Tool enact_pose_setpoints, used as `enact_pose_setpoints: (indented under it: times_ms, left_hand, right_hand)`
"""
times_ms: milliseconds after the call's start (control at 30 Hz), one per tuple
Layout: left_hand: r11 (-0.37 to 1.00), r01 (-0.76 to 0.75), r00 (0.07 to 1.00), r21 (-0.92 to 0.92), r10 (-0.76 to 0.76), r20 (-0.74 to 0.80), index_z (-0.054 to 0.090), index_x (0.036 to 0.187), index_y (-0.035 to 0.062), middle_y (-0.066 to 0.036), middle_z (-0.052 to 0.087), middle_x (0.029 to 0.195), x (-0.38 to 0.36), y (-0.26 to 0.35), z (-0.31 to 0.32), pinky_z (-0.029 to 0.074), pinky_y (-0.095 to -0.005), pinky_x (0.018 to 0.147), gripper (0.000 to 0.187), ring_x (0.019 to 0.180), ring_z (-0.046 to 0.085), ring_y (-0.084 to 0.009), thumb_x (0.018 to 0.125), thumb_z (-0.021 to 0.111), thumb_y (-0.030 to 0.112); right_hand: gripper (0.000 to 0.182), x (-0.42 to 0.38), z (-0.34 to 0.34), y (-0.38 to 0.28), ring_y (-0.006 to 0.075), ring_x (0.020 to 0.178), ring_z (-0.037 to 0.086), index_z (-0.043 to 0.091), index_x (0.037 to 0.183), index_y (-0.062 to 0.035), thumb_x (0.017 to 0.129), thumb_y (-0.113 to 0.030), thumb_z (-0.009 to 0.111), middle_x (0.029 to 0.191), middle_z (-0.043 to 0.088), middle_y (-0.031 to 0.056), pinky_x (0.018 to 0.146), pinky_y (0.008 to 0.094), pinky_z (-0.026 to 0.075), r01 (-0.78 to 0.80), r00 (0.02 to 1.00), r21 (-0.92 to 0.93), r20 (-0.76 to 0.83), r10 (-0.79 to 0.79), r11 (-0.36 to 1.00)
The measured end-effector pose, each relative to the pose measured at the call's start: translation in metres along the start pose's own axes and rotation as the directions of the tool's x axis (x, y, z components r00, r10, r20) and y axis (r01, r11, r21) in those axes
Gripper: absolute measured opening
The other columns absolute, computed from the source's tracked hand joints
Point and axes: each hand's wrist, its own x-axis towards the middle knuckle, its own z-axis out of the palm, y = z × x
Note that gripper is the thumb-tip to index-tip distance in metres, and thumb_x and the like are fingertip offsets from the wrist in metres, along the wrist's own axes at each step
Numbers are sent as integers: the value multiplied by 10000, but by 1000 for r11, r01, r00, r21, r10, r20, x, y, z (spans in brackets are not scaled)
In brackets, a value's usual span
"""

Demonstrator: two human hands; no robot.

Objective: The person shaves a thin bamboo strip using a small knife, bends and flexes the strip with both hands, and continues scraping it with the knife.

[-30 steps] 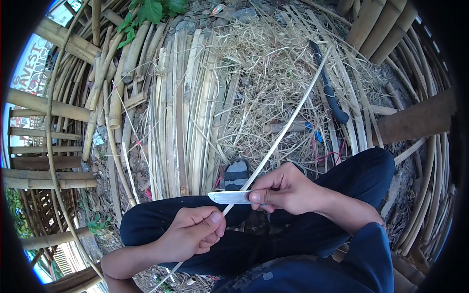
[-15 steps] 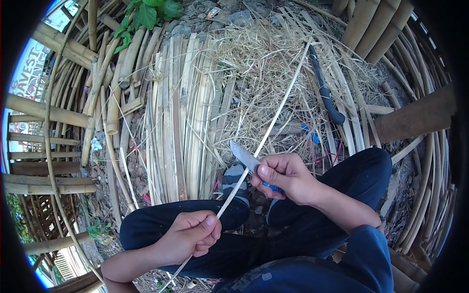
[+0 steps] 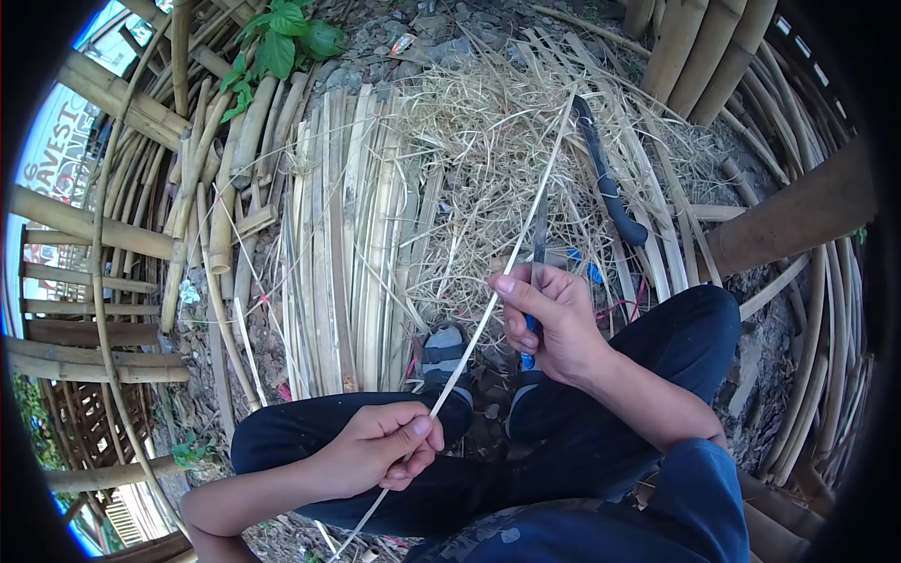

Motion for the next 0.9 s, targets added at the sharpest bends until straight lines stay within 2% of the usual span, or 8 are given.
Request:
enact_pose_setpoints:
  times_ms: [233, 367, 433, 500, 567, 633, 667, 900]
  left_hand:
    - [970, -148, 988, -191, 155, 22, 530, 994, -19, -42, 426, 712, 30, 9, 7, 280, -194, 463, 271, 535, 317, -56, 1025, 377, 202]
    - [957, -278, 960, -88, 274, -51, 542, 1000, -8, -31, 452, 717, 39, 12, 6, 286, -186, 460, 223, 539, 339, -46, 1013, 422, 179]
    - [946, -319, 946, -49, 315, -83, 549, 1004, -3, -22, 468, 718, 40, 10, 6, 292, -184, 455, 205, 539, 357, -40, 1008, 440, 171]
    - [940, -332, 932, 85, 340, -124, 565, 973, 5, -7, 504, 711, 39, 9, 8, 318, -184, 458, 198, 540, 407, -32, 1001, 462, 172]
    - [934, -314, 924, 172, 342, -171, 575, 976, -8, -22, 520, 717, 35, 5, 10, 317, -189, 451, 188, 534, 407, -37, 992, 481, 154]
    - [922, -295, 913, 252, 350, -211, 586, 978, -20, -37, 536, 723, 35, -4, 11, 316, -194, 444, 179, 529, 407, -42, 982, 500, 137]
    - [861, -350, 871, 368, 444, -210, 601, 968, -21, -28, 548, 717, 37, -10, 10, 320, -191, 443, 177, 520, 419, -38, 974, 518, 135]
    - [671, -408, 765, 619, 622, -169, 643, 952, -45, -55, 618, 688, 33, -18, 14, 451, -230, 529, 147, 596, 571, -82, 901, 506, -39]
  right_hand:
    - [203, -10, -1, 0, 54, 428, 421, 555, 887, -14, 915, -200, 631, 595, 546, 23, 388, 196, 313, 51, 997, 3, 55, -51, 999]
    - [271, -20, 4, 0, 76, 489, 435, 513, 868, -17, 979, -265, 515, 622, 511, 27, 454, 220, 352, 10, 997, -51, 83, -6, 999]
    - [343, -25, 0, 10, 69, 528, 466, 537, 897, -25, 993, -347, 464, 610, 498, 4, 470, 214, 371, -10, 984, -246, 169, 53, 969]
    - [369, -29, 4, 14, 83, 543, 480, 527, 882, -19, 988, -367, 468, 600, 491, 40, 485, 246, 394, 54, 926, -508, 348, 148, 860]
    - [386, -29, 4, 21, 169, 481, 531, 517, 866, 13, 966, -360, 508, 539, 491, 106, 461, 330, 421, 214, 925, -636, 376, 55, 742]
    - [403, -33, 5, 23, 298, 428, 556, 517, 869, 52, 942, -343, 540, 486, 490, 163, 427, 408, 424, 471, 881, -820, 459, -117, 326]
    - [428, -32, 6, 27, 373, 413, 548, 510, 849, 67, 925, -353, 552, 464, 510, 170, 404, 448, 425, 502, 865, -802, 475, -163, 324]
    - [490, -29, 1, 33, 358, 413, 560, 502, 830, 65, 898, -415, 578, 472, 521, 166, 408, 431, 451, 552, 834, -804, 537, -127, 220]
